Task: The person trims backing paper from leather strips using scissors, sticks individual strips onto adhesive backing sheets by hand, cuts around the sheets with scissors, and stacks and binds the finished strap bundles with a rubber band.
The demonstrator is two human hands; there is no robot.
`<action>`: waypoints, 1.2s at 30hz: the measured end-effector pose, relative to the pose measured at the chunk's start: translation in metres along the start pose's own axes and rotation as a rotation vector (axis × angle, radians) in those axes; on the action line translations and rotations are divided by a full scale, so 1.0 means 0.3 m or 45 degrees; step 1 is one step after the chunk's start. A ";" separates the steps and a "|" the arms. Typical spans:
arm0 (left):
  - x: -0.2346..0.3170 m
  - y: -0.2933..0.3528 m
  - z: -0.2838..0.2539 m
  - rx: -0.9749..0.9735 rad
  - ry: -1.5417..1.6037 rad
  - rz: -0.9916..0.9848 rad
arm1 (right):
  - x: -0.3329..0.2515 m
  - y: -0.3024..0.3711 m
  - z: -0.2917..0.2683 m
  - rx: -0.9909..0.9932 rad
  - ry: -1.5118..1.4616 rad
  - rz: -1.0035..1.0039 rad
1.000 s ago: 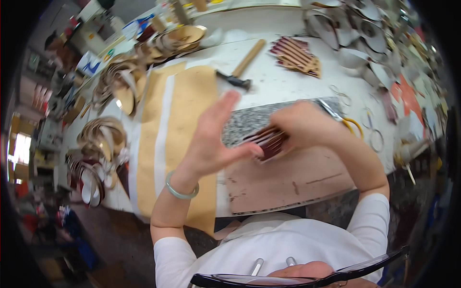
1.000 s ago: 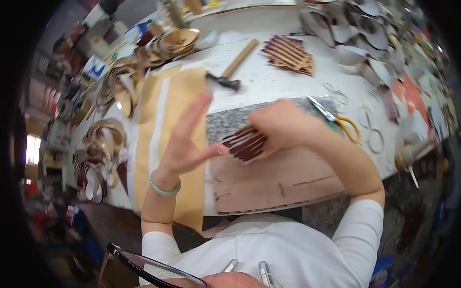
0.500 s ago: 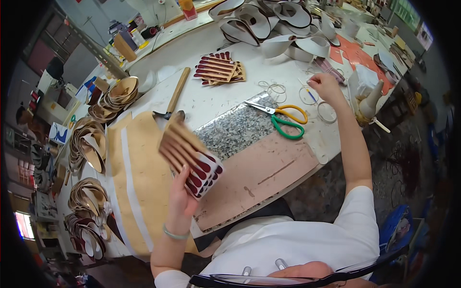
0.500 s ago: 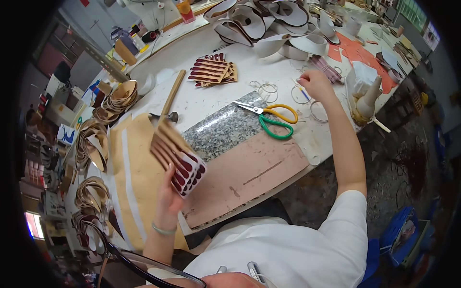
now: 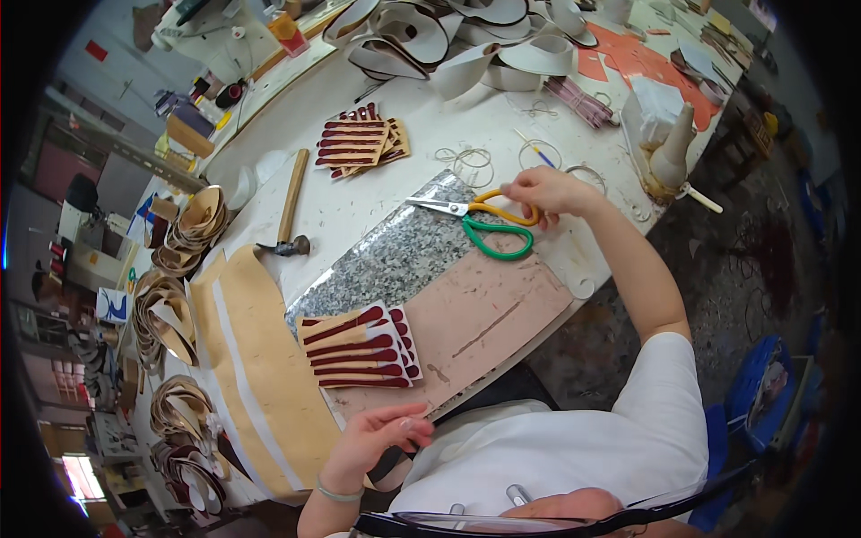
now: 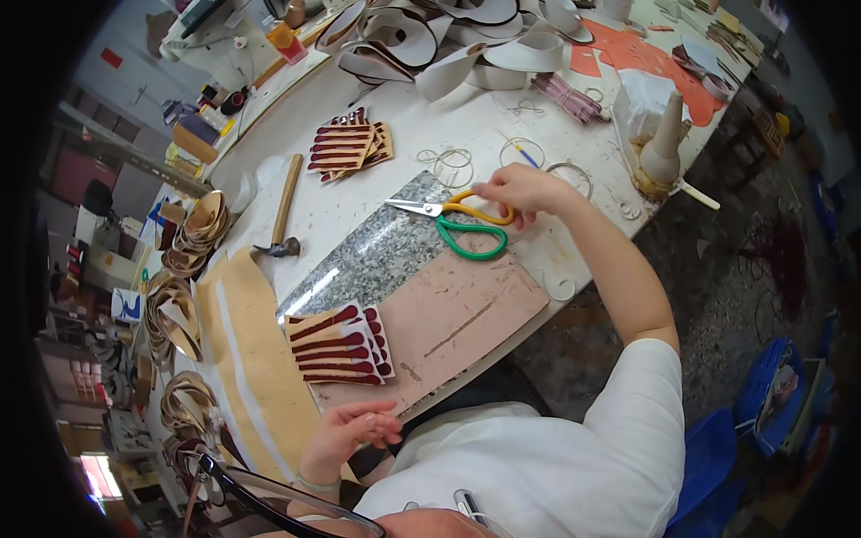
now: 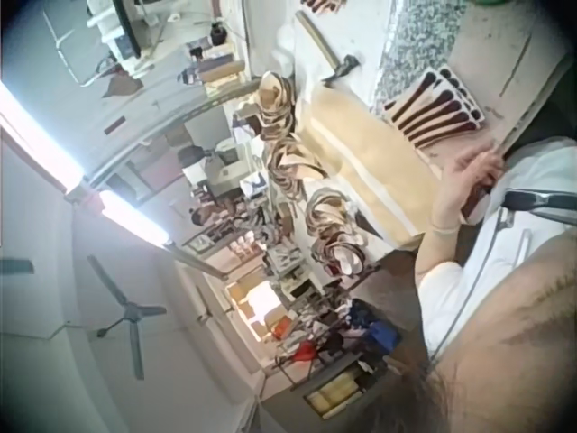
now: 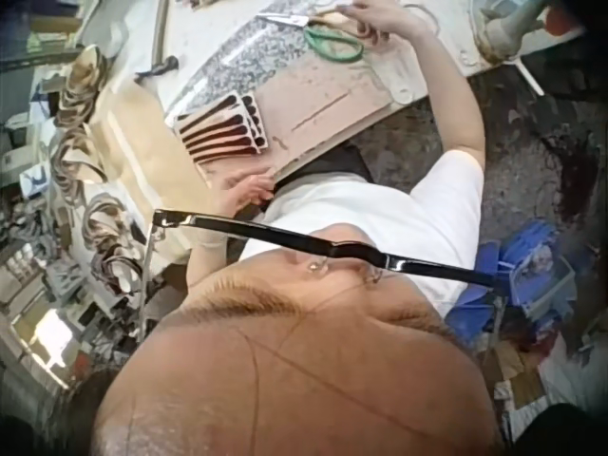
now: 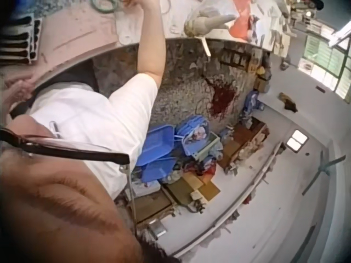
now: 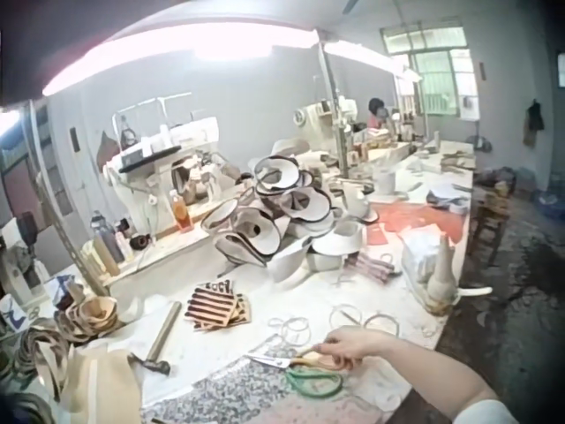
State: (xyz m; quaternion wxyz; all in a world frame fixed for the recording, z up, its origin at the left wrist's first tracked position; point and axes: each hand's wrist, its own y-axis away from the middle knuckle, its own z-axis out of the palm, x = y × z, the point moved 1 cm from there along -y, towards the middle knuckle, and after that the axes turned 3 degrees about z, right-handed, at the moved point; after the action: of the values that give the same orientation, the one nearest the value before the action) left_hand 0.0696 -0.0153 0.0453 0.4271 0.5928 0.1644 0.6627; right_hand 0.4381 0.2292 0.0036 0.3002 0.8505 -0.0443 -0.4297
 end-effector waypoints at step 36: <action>0.113 -0.181 -0.119 0.953 -1.577 0.788 | -0.432 -0.400 0.304 -0.160 0.520 -1.053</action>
State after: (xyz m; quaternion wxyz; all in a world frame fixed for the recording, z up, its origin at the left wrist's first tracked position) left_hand 0.0589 0.0524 0.0193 0.0090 0.9775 -0.0639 0.2010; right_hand 0.2658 0.3271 -0.0120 0.1574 0.8441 0.3847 -0.3387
